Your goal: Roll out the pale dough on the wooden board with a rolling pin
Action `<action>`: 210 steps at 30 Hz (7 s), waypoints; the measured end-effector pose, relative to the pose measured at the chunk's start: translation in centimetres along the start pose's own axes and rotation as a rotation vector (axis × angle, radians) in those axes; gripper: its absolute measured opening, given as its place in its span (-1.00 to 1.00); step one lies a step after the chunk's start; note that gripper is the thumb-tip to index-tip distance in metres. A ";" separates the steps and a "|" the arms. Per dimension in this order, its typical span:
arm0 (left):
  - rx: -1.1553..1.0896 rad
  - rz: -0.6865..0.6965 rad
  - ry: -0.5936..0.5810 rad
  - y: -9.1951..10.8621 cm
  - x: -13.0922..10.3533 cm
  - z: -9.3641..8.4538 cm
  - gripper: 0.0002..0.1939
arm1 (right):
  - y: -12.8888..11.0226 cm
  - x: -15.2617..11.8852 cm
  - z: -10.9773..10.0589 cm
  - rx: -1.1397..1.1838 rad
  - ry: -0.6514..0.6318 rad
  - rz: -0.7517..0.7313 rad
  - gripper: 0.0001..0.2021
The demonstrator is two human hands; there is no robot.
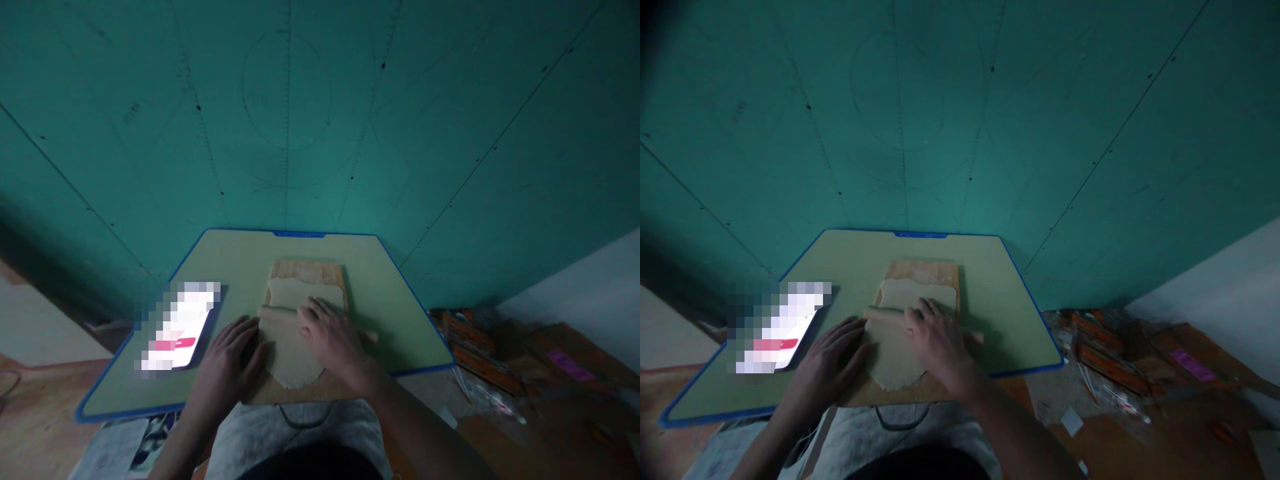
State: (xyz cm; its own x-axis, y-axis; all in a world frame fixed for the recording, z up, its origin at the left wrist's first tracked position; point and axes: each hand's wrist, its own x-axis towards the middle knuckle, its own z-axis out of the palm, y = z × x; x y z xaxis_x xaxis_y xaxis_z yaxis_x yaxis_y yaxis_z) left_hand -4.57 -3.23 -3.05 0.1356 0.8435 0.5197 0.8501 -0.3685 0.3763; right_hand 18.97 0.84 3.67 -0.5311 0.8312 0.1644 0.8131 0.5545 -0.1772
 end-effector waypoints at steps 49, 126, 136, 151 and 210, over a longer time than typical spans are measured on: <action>0.025 0.042 -0.026 0.8 0.5 -1.1 -0.59 | -1.0 1.9 0.4 0.063 0.047 -0.112 -0.85; -0.018 0.018 -0.027 0.3 0.1 -0.5 -0.61 | 1.8 8.4 0.3 -0.044 -0.089 0.043 -0.35; 0.019 0.017 -0.007 0.8 0.2 -0.5 -0.61 | 2.0 7.3 0.6 -0.013 -0.094 0.039 -0.40; 0.026 0.019 -0.012 0.5 0.3 -0.4 -0.61 | 2.0 7.5 -0.7 -0.140 -0.076 0.179 -0.71; 0.006 0.020 -0.002 0.2 0.2 -0.1 -0.62 | 4.3 4.5 -2.7 0.009 -0.083 0.290 -0.78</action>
State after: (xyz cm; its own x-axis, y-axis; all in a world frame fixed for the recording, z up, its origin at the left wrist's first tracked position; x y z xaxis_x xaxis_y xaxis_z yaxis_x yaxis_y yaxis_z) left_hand -4.42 -3.19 -2.79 0.1542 0.8367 0.5255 0.8503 -0.3832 0.3607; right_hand 20.77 6.84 6.30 -0.2951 0.9551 0.0263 0.9318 0.2937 -0.2134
